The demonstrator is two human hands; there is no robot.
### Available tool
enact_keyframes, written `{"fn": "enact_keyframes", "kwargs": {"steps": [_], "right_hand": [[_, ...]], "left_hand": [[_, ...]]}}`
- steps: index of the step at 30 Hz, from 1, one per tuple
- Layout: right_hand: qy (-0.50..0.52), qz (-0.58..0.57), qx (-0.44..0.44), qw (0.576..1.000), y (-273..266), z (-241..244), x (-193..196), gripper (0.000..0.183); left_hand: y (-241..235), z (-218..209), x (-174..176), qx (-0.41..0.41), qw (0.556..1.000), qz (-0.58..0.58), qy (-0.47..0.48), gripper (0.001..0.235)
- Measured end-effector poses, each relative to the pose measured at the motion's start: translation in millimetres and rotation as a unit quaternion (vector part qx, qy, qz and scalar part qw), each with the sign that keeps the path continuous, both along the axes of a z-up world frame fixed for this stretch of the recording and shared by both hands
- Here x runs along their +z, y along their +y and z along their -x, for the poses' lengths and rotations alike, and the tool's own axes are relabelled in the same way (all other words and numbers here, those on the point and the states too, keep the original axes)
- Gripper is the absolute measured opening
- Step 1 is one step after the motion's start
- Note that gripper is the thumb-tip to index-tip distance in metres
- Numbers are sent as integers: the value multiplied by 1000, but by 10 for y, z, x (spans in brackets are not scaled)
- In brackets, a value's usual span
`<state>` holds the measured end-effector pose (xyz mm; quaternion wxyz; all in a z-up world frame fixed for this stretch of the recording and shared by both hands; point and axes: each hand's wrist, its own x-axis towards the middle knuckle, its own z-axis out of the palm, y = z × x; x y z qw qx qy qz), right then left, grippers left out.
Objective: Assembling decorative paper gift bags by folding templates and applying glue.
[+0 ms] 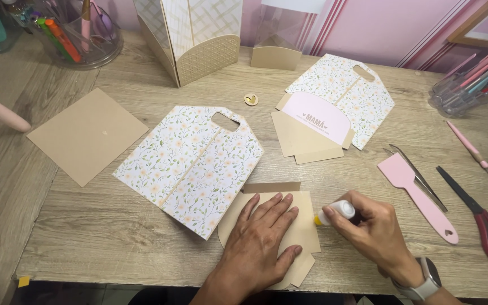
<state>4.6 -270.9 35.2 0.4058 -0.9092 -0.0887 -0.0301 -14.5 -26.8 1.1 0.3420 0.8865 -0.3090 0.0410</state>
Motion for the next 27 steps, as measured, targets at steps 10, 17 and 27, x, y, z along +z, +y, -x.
{"fn": "enact_keyframes", "kwargs": {"steps": [10,17,27], "right_hand": [[-3,6,21,1000,-11,286,39,18],[-47,30,49,997,49,387,127,16],[-138,45,104,984,115,324,72,16]], "left_hand": [[-2,7,-11,6,1000,4,-14,62],[-11,8,-26,12,1000,7,-20,62],[0,9,-6,7,1000,16,-20,61]]}}
